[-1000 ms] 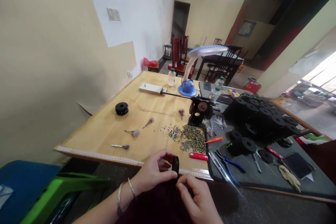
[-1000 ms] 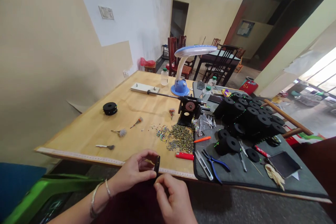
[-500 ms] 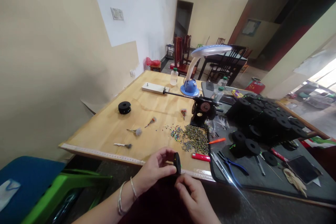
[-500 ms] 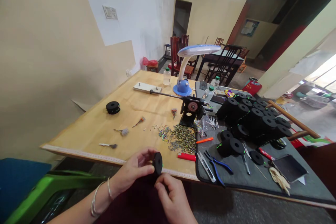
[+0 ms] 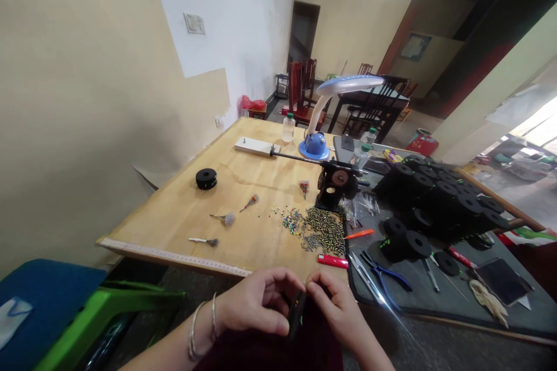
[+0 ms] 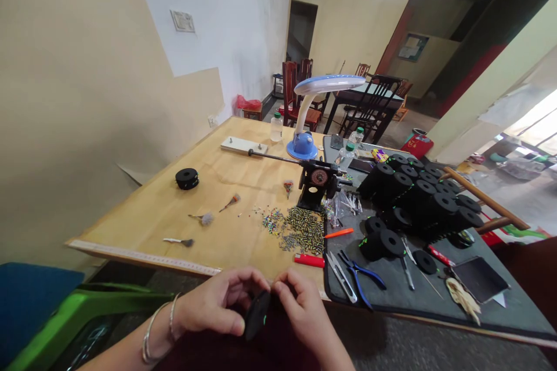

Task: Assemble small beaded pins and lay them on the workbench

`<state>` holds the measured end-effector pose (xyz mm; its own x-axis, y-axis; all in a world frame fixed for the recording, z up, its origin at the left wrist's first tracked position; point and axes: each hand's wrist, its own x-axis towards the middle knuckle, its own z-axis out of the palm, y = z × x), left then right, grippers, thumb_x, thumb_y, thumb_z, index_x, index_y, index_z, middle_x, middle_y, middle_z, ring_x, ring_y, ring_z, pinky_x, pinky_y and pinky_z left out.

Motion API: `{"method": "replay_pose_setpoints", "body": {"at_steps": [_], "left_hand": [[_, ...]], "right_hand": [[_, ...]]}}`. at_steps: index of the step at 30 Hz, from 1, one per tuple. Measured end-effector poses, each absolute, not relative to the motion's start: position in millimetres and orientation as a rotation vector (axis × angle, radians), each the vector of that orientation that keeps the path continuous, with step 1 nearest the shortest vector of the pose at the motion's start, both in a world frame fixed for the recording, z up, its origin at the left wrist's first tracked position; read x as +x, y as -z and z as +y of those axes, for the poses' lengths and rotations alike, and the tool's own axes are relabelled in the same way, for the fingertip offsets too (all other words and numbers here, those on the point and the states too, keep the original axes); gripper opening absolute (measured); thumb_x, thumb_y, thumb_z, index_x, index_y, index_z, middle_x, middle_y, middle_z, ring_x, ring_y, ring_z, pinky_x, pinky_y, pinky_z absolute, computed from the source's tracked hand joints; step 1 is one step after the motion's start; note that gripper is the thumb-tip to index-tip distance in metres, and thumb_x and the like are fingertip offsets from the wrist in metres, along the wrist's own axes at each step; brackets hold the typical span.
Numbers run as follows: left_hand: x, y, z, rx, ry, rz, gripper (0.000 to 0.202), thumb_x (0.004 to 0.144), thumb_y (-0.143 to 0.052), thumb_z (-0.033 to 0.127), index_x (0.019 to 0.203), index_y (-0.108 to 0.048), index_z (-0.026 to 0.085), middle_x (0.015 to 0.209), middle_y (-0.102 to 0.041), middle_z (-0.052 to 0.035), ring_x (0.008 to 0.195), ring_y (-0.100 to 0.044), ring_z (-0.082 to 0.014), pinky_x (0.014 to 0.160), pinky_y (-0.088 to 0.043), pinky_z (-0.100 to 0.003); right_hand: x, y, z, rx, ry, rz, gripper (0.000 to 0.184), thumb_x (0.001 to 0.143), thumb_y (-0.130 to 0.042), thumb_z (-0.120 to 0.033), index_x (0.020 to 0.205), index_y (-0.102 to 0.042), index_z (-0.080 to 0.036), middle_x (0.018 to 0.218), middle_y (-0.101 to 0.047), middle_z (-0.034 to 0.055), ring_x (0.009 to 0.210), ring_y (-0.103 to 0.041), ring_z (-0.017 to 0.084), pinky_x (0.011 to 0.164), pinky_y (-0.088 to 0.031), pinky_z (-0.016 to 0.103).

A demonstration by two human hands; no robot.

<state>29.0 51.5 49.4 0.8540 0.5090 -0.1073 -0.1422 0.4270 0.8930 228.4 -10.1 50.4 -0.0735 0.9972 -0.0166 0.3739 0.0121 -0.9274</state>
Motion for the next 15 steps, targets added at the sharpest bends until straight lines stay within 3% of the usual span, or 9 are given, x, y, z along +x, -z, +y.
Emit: {"method": "replay_pose_setpoints", "body": {"at_steps": [7,11,15], "left_hand": [[43,-42,53,1.054,-0.814,0.677,0.042,0.065,-0.08,0.024,0.101,-0.06,0.019,0.098,-0.064,-0.0045,0.091,-0.061,-0.0205,0.082,-0.048,-0.032],[47,-39,53,1.3,-0.758,0.816,0.041,0.067,-0.073,0.018,0.104,-0.057,0.018,0.098,-0.063,-0.0053,0.083,-0.062,-0.0192,0.074,-0.05,-0.031],[46,-38,53,1.491,-0.68,0.878,0.036,0.066,-0.071,0.02,0.1,-0.059,0.016,0.091,-0.062,-0.0035,0.07,-0.057,-0.0148,0.062,-0.046,-0.025]], "right_hand": [[199,-26,-28,-1.404,-1.359,-1.227,0.027,0.09,-0.05,-0.042,0.072,-0.048,-0.021,0.055,-0.037,-0.0079,0.047,-0.032,0.01,0.044,-0.027,0.021],[201,-38,-29,-1.51,-1.094,-1.484,0.022,0.091,-0.048,-0.03,0.071,-0.052,-0.02,0.065,-0.053,-0.0018,0.06,-0.049,0.014,0.058,-0.038,0.023],[212,-53,-25,-1.598,-0.81,-1.837,0.015,0.088,-0.049,-0.019,0.074,-0.056,-0.02,0.07,-0.061,0.0013,0.065,-0.056,0.017,0.061,-0.038,0.025]]}}
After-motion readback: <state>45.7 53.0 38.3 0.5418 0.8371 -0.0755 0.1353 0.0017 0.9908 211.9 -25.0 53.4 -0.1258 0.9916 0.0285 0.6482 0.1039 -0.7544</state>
